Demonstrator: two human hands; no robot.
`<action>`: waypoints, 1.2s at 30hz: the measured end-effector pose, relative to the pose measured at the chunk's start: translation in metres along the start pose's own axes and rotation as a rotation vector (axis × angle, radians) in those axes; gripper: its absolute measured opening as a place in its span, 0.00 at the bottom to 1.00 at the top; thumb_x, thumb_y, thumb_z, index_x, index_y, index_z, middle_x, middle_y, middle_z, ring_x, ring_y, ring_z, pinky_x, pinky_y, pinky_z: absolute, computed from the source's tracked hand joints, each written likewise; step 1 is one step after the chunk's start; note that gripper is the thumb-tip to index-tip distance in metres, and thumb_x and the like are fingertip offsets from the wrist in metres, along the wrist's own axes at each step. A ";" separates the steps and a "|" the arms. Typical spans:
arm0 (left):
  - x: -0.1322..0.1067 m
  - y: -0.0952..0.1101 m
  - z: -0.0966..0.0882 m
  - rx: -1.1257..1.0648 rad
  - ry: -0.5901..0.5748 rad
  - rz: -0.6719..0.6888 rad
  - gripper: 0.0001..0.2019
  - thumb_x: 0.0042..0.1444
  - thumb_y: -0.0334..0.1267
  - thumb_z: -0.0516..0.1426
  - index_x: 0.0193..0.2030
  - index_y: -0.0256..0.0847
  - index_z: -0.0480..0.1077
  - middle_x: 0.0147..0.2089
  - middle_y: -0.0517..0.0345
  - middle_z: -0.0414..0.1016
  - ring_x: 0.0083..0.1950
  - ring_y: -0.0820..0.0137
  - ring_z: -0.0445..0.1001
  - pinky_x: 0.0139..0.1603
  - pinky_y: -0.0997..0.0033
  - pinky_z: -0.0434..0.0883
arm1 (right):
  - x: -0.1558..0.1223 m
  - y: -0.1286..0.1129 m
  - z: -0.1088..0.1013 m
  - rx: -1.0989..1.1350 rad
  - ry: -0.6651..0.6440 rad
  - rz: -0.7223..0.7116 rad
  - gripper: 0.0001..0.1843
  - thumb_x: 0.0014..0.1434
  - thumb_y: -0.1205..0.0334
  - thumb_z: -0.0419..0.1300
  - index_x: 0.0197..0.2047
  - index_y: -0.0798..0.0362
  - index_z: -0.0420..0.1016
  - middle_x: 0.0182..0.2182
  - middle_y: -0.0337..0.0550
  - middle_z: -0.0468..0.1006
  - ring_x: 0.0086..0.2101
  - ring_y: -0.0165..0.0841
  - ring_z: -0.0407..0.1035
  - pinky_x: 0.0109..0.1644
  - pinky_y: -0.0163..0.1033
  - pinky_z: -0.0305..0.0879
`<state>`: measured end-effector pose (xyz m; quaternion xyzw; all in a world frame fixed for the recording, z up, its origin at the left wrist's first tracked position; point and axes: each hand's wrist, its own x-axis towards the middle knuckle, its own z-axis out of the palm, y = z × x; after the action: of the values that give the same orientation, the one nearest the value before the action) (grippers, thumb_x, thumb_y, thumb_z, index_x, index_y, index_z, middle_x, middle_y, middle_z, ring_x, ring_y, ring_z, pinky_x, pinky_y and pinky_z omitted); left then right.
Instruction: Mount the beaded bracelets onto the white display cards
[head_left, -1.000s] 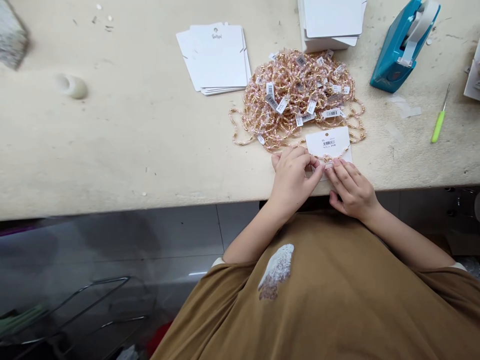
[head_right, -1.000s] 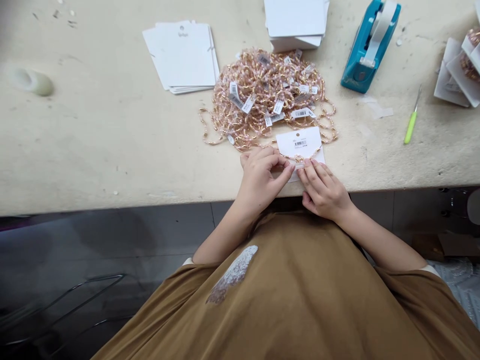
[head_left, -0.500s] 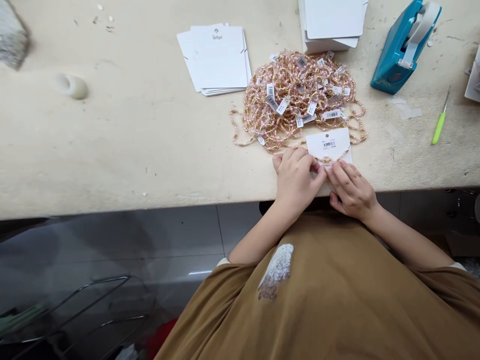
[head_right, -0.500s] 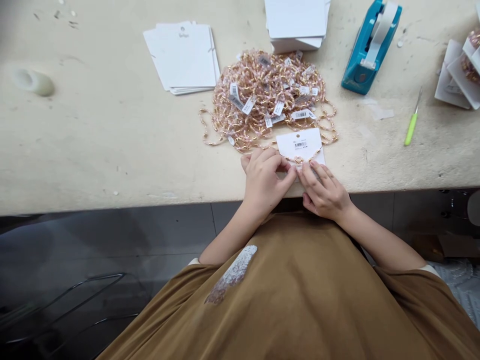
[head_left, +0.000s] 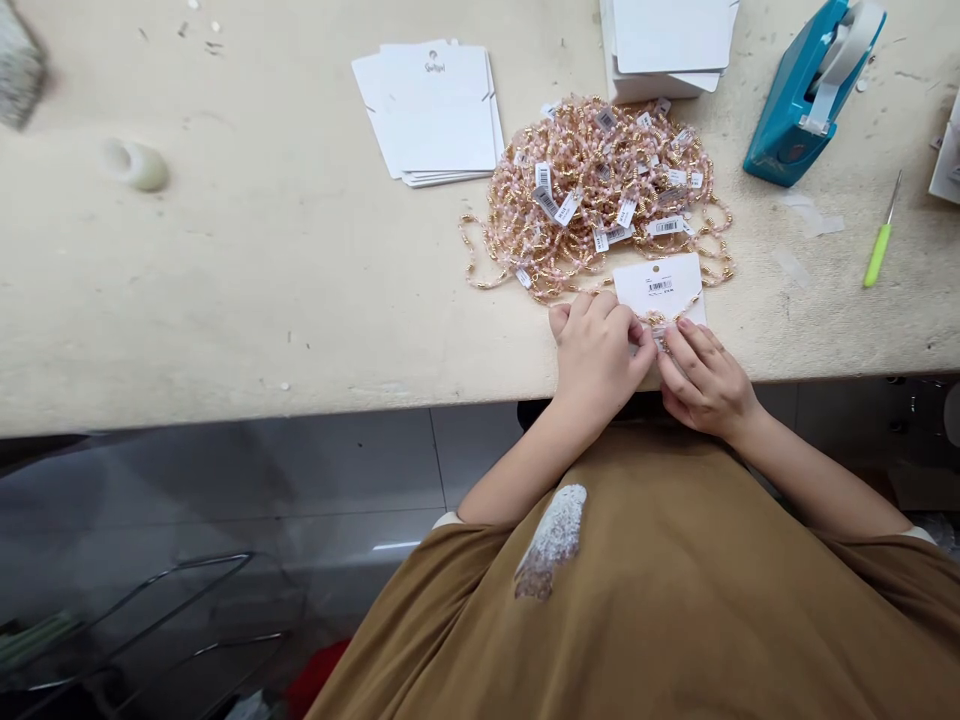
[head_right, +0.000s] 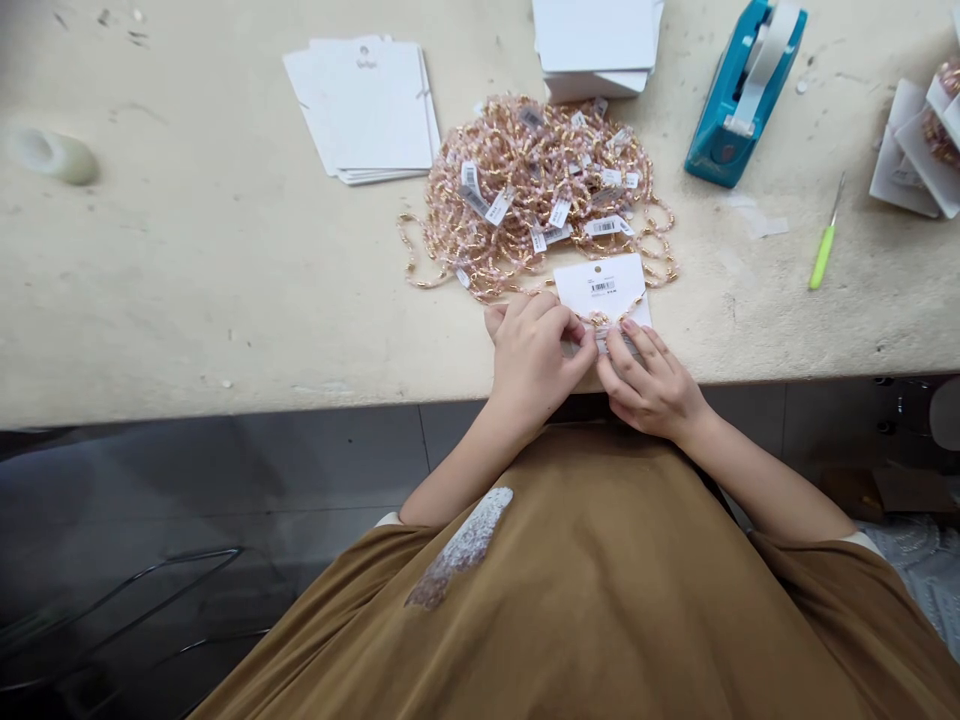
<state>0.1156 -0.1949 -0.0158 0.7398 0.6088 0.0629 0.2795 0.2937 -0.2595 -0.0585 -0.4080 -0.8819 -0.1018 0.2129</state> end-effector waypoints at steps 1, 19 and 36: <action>0.000 0.000 0.000 0.006 0.001 0.003 0.10 0.64 0.40 0.54 0.32 0.42 0.70 0.45 0.56 0.77 0.55 0.60 0.70 0.58 0.54 0.56 | 0.001 0.000 -0.001 -0.007 -0.008 0.000 0.22 0.63 0.62 0.57 0.58 0.62 0.71 0.57 0.61 0.78 0.64 0.51 0.67 0.62 0.52 0.74; -0.034 -0.049 0.049 0.358 0.385 0.651 0.32 0.68 0.48 0.51 0.74 0.35 0.58 0.66 0.45 0.74 0.66 0.59 0.74 0.73 0.57 0.69 | -0.007 -0.002 -0.002 0.074 0.065 0.123 0.21 0.64 0.64 0.61 0.59 0.60 0.71 0.55 0.59 0.80 0.63 0.44 0.71 0.61 0.49 0.75; -0.026 -0.038 0.039 0.380 0.425 0.670 0.31 0.64 0.43 0.51 0.72 0.37 0.59 0.60 0.46 0.77 0.59 0.59 0.75 0.72 0.52 0.69 | -0.015 0.005 -0.010 0.152 0.098 0.232 0.21 0.66 0.61 0.57 0.61 0.59 0.67 0.58 0.61 0.77 0.65 0.45 0.68 0.64 0.52 0.72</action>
<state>0.0926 -0.2287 -0.0606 0.9053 0.3800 0.1877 -0.0286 0.3092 -0.2700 -0.0567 -0.4845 -0.8226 -0.0293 0.2961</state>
